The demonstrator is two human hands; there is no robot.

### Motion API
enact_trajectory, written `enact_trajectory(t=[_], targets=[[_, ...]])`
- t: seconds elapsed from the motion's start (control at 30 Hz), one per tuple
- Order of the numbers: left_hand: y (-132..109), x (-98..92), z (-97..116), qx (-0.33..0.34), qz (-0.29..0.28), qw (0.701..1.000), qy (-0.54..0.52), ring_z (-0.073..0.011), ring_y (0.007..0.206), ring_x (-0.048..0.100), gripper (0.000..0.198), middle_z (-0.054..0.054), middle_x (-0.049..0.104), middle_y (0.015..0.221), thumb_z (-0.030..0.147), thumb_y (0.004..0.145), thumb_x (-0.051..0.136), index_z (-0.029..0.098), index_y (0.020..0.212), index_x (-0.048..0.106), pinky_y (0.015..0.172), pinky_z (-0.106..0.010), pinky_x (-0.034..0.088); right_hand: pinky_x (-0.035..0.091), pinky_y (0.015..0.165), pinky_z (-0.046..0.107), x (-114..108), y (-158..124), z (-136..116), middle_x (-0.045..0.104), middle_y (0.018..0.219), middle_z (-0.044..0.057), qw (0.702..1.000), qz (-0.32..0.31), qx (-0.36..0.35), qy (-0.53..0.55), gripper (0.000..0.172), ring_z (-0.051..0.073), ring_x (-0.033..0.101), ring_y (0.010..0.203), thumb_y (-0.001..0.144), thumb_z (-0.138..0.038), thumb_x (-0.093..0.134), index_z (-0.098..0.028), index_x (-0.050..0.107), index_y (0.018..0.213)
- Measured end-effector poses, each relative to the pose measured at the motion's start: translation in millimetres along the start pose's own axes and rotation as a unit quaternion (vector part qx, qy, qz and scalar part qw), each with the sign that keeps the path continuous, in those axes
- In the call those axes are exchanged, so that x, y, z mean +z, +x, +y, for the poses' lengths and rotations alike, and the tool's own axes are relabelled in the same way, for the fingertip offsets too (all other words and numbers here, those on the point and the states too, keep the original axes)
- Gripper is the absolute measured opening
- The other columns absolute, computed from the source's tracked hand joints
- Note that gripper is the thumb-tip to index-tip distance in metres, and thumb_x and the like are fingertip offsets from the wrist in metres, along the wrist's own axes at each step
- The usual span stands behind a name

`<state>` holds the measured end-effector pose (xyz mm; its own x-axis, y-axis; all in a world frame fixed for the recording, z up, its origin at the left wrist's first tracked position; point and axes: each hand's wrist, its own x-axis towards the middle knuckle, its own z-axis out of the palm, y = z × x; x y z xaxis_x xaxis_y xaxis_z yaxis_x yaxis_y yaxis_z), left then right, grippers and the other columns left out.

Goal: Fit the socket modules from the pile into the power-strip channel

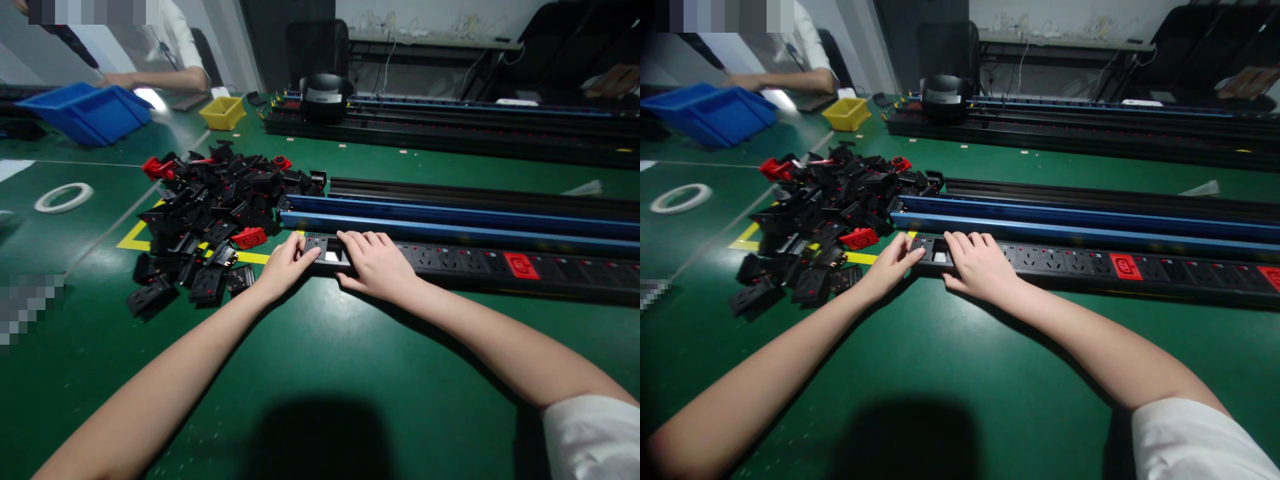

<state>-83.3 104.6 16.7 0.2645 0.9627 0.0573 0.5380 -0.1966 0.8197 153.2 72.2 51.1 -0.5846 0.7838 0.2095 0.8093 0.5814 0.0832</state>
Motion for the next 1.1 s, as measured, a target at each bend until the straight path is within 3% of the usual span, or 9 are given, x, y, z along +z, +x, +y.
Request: enact_trajectory(t=[0.23,0.43,0.63,0.8,1.1], targets=[[0,-1.0,-2,0.021,0.006,1.0,-0.001,-0.0164,0.071,0.045,0.039,0.004,0.045,0.074,0.059,0.095,0.052,0.024,0.082,0.039,0.069,-0.029,0.035,0.044,0.103,0.047,3,-1,2,0.054,0.151,0.024,0.999,0.023,-0.018,0.042,0.073,0.037,0.056,0.127,0.097,-0.044,0.056,0.0,0.041,0.153],[-2,1.4,8,0.094,-0.058,0.994,0.016,-0.0208,0.08,0.054,0.036,-0.002,0.057,0.081,0.048,0.104,0.036,0.023,0.083,0.05,0.077,-0.034,0.04,0.045,0.104,0.048,0,1,2,0.041,0.163,0.021,0.997,0.025,-0.046,0.05,0.071,0.036,0.053,0.135,0.098,-0.034,0.056,-0.005,0.033,0.159],[-5,3.7,9,0.079,-0.015,0.997,-0.004,-0.0198,0.08,0.055,0.034,-0.002,0.058,0.08,0.046,0.103,0.041,0.022,0.081,0.051,0.078,-0.033,0.041,0.045,0.105,0.051,1,0,7,0.034,0.169,0.013,0.996,0.006,-0.088,0.031,0.073,0.037,0.045,0.143,0.102,-0.032,0.053,-0.015,0.021,0.165],[0,4.9,-4,0.011,0.074,0.987,-0.145,-0.0154,0.074,0.054,0.036,0.0,0.056,0.077,0.049,0.103,0.041,0.022,0.083,0.051,0.07,-0.028,0.042,0.045,0.102,0.054,3,0,9,0.039,0.167,0.01,0.994,-0.011,-0.105,0.023,0.07,0.039,0.045,0.142,0.104,-0.03,0.049,-0.02,0.019,0.166],[1,5.0,-4,-0.003,0.079,0.981,-0.18,-0.0141,0.069,0.054,0.032,0.0,0.058,0.076,0.049,0.1,0.049,0.021,0.085,0.054,0.065,-0.027,0.043,0.047,0.097,0.051,-8,7,8,0.039,0.166,0.012,0.992,-0.047,-0.102,0.054,0.068,0.037,0.051,0.13,0.102,-0.029,0.053,-0.02,0.026,0.164]])
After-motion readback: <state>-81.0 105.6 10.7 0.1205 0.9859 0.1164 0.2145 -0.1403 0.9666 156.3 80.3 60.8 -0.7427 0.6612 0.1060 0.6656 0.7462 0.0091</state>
